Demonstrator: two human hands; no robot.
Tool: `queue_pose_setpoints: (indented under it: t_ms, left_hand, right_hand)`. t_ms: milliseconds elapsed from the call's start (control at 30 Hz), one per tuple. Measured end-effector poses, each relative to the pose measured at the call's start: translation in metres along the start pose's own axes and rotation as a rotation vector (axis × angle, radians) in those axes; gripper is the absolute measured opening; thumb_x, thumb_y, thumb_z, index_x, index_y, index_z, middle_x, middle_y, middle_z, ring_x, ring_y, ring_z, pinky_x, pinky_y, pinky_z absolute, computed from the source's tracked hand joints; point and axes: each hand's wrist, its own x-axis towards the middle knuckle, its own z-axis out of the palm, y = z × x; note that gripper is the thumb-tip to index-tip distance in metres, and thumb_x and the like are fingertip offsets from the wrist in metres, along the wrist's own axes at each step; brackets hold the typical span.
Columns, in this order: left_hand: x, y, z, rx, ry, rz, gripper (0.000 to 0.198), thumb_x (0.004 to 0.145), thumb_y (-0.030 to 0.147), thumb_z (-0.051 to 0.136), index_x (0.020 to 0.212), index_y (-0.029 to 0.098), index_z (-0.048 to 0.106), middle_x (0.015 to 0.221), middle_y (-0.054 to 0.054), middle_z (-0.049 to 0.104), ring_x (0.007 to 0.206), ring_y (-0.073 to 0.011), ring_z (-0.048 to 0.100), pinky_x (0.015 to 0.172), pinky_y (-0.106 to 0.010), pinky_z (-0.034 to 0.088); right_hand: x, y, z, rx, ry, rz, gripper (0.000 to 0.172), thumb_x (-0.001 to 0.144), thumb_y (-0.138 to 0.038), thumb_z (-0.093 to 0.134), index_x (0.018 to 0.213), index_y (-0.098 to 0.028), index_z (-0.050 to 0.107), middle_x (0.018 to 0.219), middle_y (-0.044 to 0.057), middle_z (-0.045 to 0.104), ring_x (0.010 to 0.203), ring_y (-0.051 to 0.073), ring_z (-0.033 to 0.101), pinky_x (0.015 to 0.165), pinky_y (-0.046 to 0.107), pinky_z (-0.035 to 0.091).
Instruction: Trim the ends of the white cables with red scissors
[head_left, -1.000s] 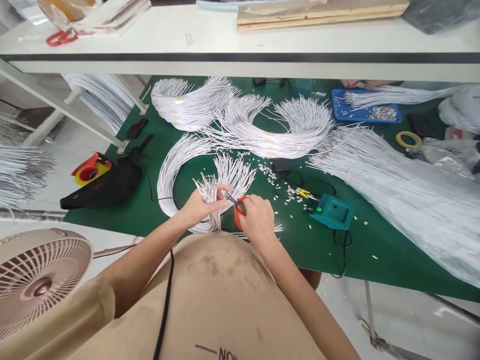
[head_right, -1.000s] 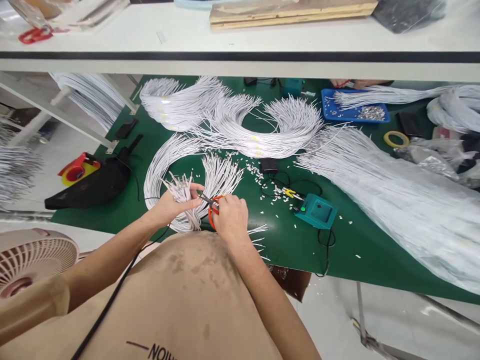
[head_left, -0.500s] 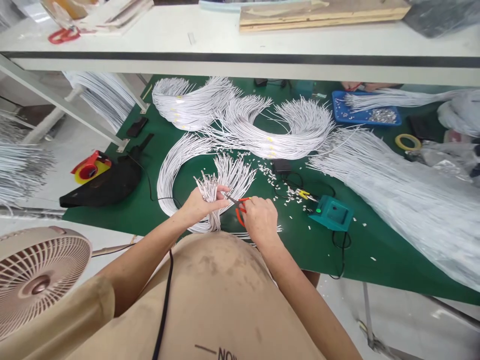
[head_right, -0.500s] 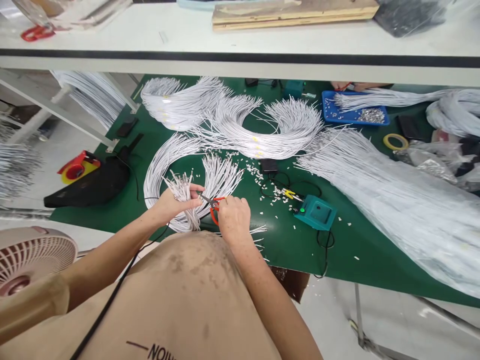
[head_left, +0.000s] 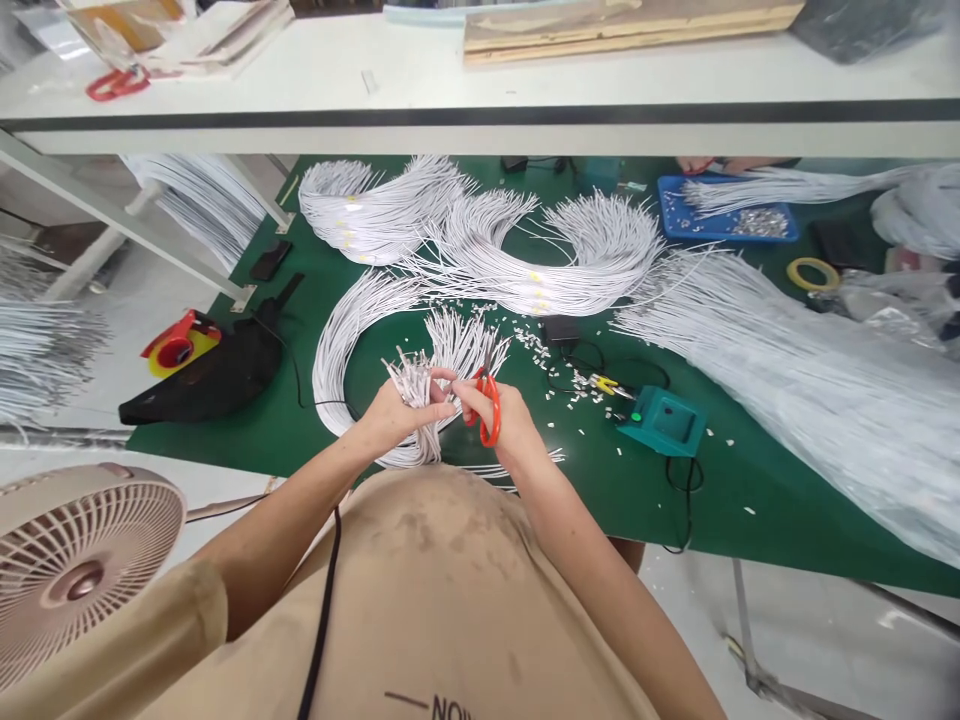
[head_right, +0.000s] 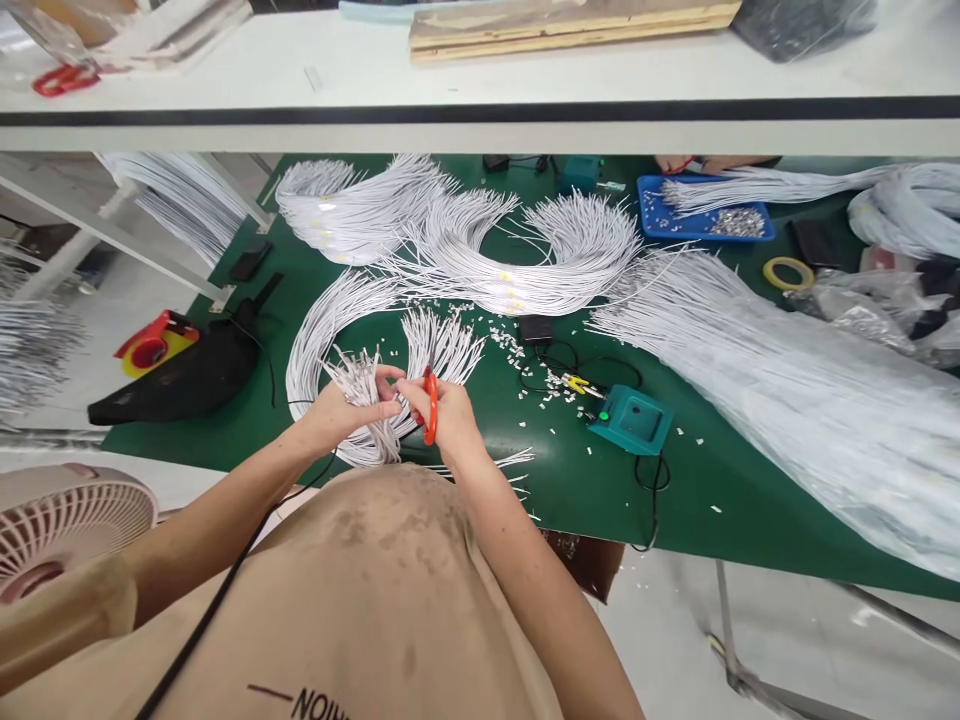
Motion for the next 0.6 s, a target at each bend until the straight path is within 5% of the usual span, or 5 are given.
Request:
queue_pose_setpoints:
  t_ms: [200, 600]
  left_hand:
    - [-0.0003, 0.0006, 0.0016, -0.033, 0.001, -0.023, 0.046, 0.061, 0.031, 0.07, 0.104, 0.019, 0.059, 0.08, -0.001, 0.063, 0.066, -0.0145, 0.057, 0.063, -0.027, 0.042]
    - [0.0026, -0.0015, 0.0008, -0.026, -0.008, -0.016, 0.041, 0.061, 0.03, 0.071, 0.098, 0.016, 0.06, 0.083, -0.004, 0.065, 0.078, -0.0188, 0.06, 0.074, -0.03, 0.043]
  right_hand:
    - [-0.0002, -0.0011, -0.0051, -0.065, 0.045, -0.013, 0.017, 0.064, -0.022, 0.058, 0.076, -0.014, 0.069, 0.049, -0.005, 0.047, 0.048, 0.008, 0.038, 0.05, 0.022, 0.028]
    - [0.0019, 0.0046, 0.0035, -0.017, 0.077, -0.028, 0.02, 0.064, -0.033, 0.063, 0.071, -0.014, 0.066, 0.056, -0.002, 0.055, 0.052, 0.009, 0.044, 0.056, 0.024, 0.035]
